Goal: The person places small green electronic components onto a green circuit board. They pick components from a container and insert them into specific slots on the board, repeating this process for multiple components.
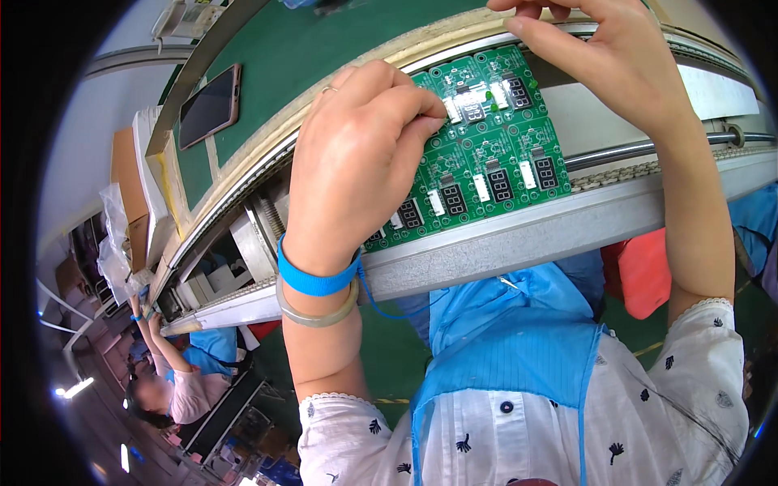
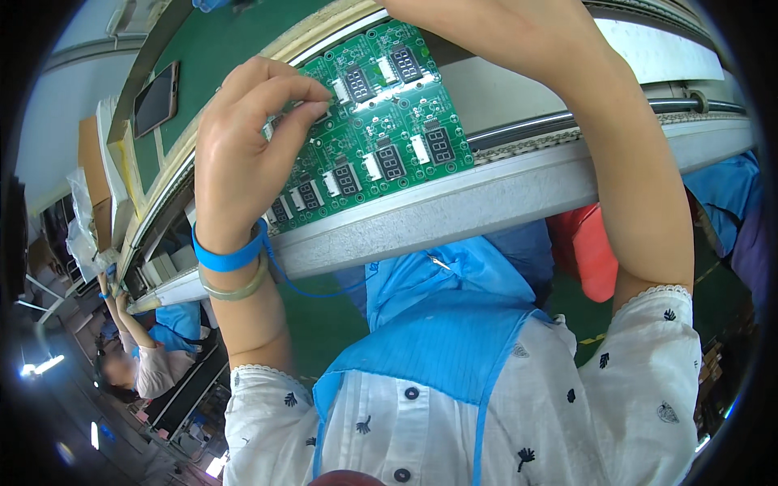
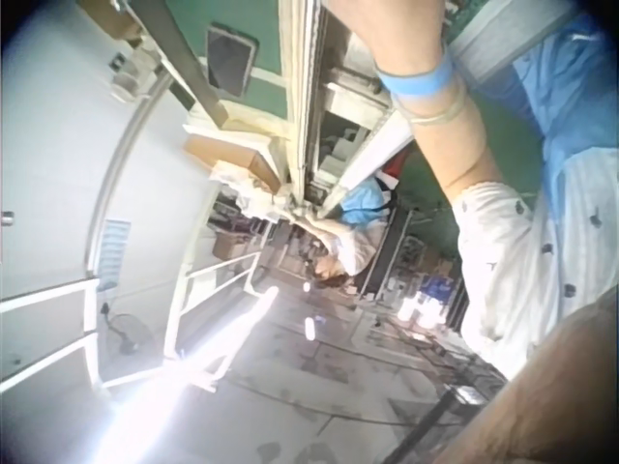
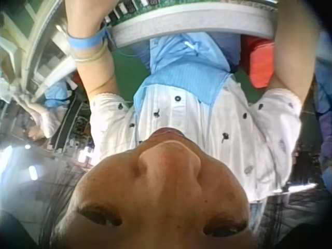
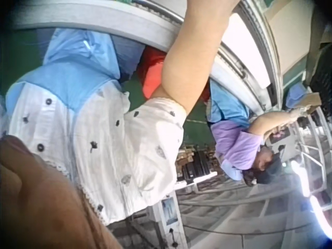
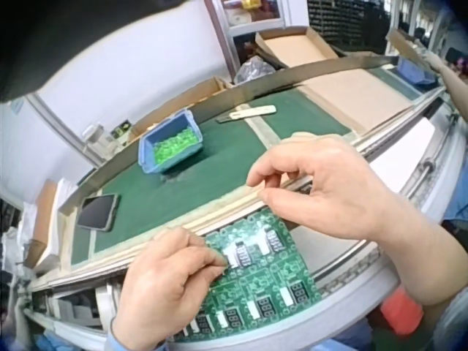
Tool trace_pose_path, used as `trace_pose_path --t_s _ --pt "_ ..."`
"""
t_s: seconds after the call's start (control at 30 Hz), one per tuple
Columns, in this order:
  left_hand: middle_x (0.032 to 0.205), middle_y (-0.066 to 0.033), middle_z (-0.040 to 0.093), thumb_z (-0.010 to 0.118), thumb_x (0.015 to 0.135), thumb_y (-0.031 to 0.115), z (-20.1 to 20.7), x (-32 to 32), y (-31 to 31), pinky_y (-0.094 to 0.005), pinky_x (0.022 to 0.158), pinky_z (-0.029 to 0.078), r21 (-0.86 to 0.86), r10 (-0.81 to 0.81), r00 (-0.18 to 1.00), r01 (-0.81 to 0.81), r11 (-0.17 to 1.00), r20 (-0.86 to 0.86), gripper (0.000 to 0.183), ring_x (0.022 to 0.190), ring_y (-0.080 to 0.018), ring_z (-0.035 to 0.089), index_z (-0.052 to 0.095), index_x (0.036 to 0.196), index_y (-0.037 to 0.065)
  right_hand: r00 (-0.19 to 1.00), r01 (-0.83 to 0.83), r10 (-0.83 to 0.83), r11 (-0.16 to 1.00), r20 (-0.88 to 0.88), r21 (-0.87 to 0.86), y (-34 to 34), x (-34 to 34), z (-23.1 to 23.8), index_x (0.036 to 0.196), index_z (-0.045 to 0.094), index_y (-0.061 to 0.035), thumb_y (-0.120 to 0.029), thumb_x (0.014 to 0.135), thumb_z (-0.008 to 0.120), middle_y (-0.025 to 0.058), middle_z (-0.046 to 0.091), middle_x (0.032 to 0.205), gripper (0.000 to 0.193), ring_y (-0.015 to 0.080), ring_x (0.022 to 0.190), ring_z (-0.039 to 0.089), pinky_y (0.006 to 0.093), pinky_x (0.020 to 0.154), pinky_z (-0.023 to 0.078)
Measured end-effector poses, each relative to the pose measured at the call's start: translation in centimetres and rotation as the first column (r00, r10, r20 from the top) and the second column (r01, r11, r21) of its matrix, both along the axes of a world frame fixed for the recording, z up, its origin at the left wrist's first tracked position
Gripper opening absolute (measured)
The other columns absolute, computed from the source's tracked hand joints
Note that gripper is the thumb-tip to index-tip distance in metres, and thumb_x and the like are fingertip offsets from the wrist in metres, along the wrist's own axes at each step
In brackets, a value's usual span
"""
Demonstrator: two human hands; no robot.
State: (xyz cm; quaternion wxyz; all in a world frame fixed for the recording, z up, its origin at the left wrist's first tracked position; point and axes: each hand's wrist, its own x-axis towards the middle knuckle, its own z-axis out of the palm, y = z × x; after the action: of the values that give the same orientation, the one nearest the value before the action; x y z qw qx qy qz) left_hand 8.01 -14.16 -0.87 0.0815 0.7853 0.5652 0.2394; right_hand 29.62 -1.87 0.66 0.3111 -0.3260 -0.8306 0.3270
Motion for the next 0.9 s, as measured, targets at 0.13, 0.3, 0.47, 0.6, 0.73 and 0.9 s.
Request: trace_pose_path --t_s 0.13,0.3,0.47,0.6,0.73,0.9 --pt "0.088 -0.0094 0.066 0.076 0.078 -0.001 0.0 0.3 0.0 -0.0377 0.074 0.051 0.002 0.007 1.0 -0.007 1.0 -0.022 0.011 0.083 -0.0287 0.065 0.074 0.089 0.003 0.991 -0.071 0.083 0.991 -0.107 0.112 1.3 0.2 -2.7 0.1 0.074 0.0005 -0.008 0.083 0.069 0.0137 0.073 0.09 0.019 0.0239 0.084 0.069 0.0339 0.075 0.056" --pt "0.086 -0.0078 0.065 0.076 0.078 0.005 -0.4 0.4 0.3 -0.0413 0.077 0.051 0.037 -0.013 1.0 0.013 0.999 -0.008 0.008 0.085 -0.031 0.064 0.075 0.085 0.006 0.986 -0.095 0.114 0.983 -0.121 0.157 1.6 0.4 -3.1 0.099 0.073 0.0008 -0.009 0.084 0.068 0.014 0.074 0.091 0.019 0.0252 0.085 0.07 0.0352 0.076 0.056" --pt "0.085 -0.0083 0.065 0.076 0.077 0.004 -0.4 0.5 0.2 -0.041 0.077 0.05 0.032 0.0 1.0 0.001 1.0 -0.012 0.008 0.082 -0.0306 0.064 0.075 0.085 0.005 0.987 -0.106 0.123 0.982 -0.107 0.155 1.7 0.3 -3.1 0.099 0.073 0.0013 -0.009 0.085 0.068 0.0141 0.074 0.091 0.018 0.0253 0.086 0.07 0.0355 0.077 0.056" --pt "0.084 -0.009 0.065 0.076 0.077 0.003 -0.4 0.6 0.2 -0.0408 0.075 0.051 0.015 0.001 1.0 -0.001 1.0 0.021 0.008 0.08 -0.0311 0.064 0.075 0.085 0.005 0.986 -0.107 0.122 0.985 -0.11 0.134 1.5 0.4 -3.0 0.099 0.073 0.0016 -0.008 0.085 0.068 0.0141 0.074 0.091 0.018 0.0248 0.086 0.07 0.0349 0.077 0.056" --pt "0.088 -0.0092 0.068 0.076 0.078 -0.004 0.0 0.5 0.3 -0.0322 0.07 0.052 -0.031 0.003 1.0 -0.002 1.0 0.011 0.014 0.08 -0.0217 0.066 0.075 0.091 0.001 0.986 -0.096 0.112 0.987 -0.122 0.128 1.3 0.4 -2.6 0.098 0.072 0.0019 -0.008 0.085 0.068 0.0138 0.074 0.091 0.017 0.0238 0.086 0.07 0.0341 0.077 0.056" --pt "0.091 -0.0061 0.071 0.076 0.081 -0.002 0.5 0.0 0.5 -0.0272 0.071 0.049 0.017 0.022 0.992 -0.025 1.0 0.124 0.012 0.081 -0.0147 0.064 0.075 0.092 0.0 0.972 -0.119 0.142 0.985 -0.189 0.129 1.9 0.4 -2.8 0.098 0.073 0.0025 -0.009 0.086 0.068 0.0124 0.074 0.09 0.017 0.0196 0.083 0.069 0.0324 0.075 0.055"
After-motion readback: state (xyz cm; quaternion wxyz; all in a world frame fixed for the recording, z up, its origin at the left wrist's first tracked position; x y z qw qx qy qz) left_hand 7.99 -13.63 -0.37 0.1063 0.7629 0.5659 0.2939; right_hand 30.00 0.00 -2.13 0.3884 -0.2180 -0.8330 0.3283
